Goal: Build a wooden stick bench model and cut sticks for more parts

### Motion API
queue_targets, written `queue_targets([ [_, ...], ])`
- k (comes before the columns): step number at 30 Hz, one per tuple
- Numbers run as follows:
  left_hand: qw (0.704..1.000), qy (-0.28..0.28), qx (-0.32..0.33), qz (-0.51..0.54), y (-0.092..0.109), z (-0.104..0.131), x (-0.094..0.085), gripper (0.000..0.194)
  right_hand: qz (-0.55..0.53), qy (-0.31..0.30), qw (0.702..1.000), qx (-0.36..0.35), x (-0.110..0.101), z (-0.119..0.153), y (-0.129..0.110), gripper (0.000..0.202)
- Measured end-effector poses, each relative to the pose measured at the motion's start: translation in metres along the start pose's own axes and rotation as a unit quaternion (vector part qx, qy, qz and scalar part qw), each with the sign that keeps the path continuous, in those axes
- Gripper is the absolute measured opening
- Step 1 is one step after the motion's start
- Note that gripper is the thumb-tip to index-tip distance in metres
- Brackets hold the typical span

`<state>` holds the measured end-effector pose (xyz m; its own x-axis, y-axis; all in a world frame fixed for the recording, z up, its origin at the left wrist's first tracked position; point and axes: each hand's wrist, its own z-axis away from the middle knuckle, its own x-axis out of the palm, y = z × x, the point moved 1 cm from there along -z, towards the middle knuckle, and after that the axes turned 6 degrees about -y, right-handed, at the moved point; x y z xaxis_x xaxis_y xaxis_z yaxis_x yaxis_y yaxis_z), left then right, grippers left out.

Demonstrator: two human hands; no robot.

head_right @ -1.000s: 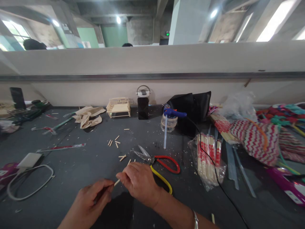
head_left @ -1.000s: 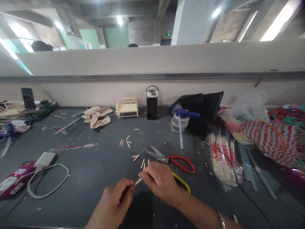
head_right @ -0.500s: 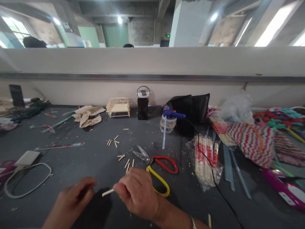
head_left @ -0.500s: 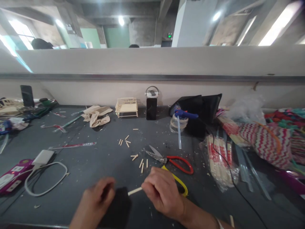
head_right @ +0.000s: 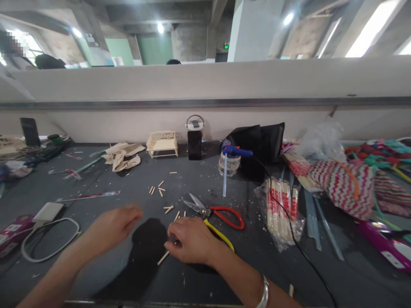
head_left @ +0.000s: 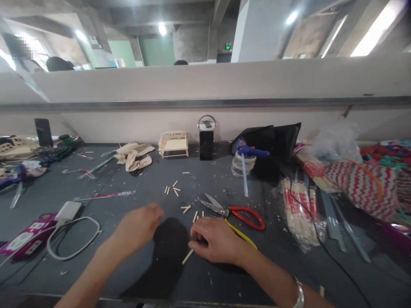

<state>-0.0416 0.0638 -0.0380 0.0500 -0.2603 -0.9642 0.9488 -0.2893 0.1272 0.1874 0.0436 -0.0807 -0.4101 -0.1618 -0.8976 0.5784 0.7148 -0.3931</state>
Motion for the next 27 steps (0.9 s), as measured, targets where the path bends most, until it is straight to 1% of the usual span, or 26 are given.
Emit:
queue_targets([
  [1,1.000,0.025,-0.007,-0.017,-0.002,-0.019,-0.007,0.026,0.005,0.012,1.000,0.002,-0.001,0.000,0.002,0.008],
  [2,0.998,0.056,-0.031,-0.023,-0.006,-0.037,-0.012,0.027,0.008,0.024,1.000,0.003,-0.002,-0.001,0.004,0.007],
  [3,0.996,0.069,-0.045,-0.029,-0.010,-0.053,-0.014,0.027,0.008,0.037,0.999,0.006,-0.002,-0.002,0.006,0.007],
  [5,0.996,0.061,-0.061,-0.034,-0.019,-0.077,-0.012,0.023,-0.002,0.051,0.999,0.017,-0.003,-0.004,0.012,0.010],
  [6,0.995,0.057,-0.071,-0.035,-0.023,-0.085,-0.009,0.021,-0.006,0.054,0.998,0.023,-0.004,-0.005,0.015,0.011],
  [8,0.994,0.052,-0.090,-0.037,-0.026,-0.095,-0.001,0.025,0.001,0.052,0.998,0.037,-0.007,-0.007,0.021,0.012],
  [11,0.993,0.047,-0.098,-0.038,-0.023,-0.097,0.009,0.026,0.035,0.029,0.998,0.044,-0.015,-0.010,0.027,0.014],
  [13,0.994,0.039,-0.092,-0.040,-0.020,-0.096,0.013,0.023,0.059,0.009,0.998,0.036,-0.020,-0.014,0.028,0.014],
  [15,0.995,0.027,-0.089,-0.043,-0.017,-0.095,0.015,0.023,0.075,0.004,0.997,0.025,-0.024,-0.020,0.028,0.015],
  [17,0.995,0.016,-0.090,-0.042,-0.018,-0.095,0.016,0.021,0.075,0.023,0.997,0.024,-0.025,-0.026,0.029,0.017],
  [20,0.995,0.005,-0.095,-0.031,-0.022,-0.097,0.018,0.020,0.062,0.065,0.995,0.036,-0.019,-0.030,0.033,0.020],
  [23,0.996,0.005,-0.092,-0.007,-0.027,-0.097,0.017,0.015,0.061,0.077,0.995,0.024,-0.010,-0.027,0.037,0.022],
  [25,0.996,0.009,-0.085,0.011,-0.025,-0.095,0.015,0.011,0.043,0.090,0.995,0.012,-0.006,-0.023,0.038,0.021],
  [26,0.996,0.008,-0.079,0.034,-0.022,-0.092,0.013,0.009,0.025,0.105,0.994,0.012,-0.006,-0.021,0.038,0.019],
  [27,0.994,0.003,-0.069,0.084,-0.017,-0.089,0.010,0.008,0.005,0.122,0.992,0.014,-0.007,-0.020,0.037,0.018],
])
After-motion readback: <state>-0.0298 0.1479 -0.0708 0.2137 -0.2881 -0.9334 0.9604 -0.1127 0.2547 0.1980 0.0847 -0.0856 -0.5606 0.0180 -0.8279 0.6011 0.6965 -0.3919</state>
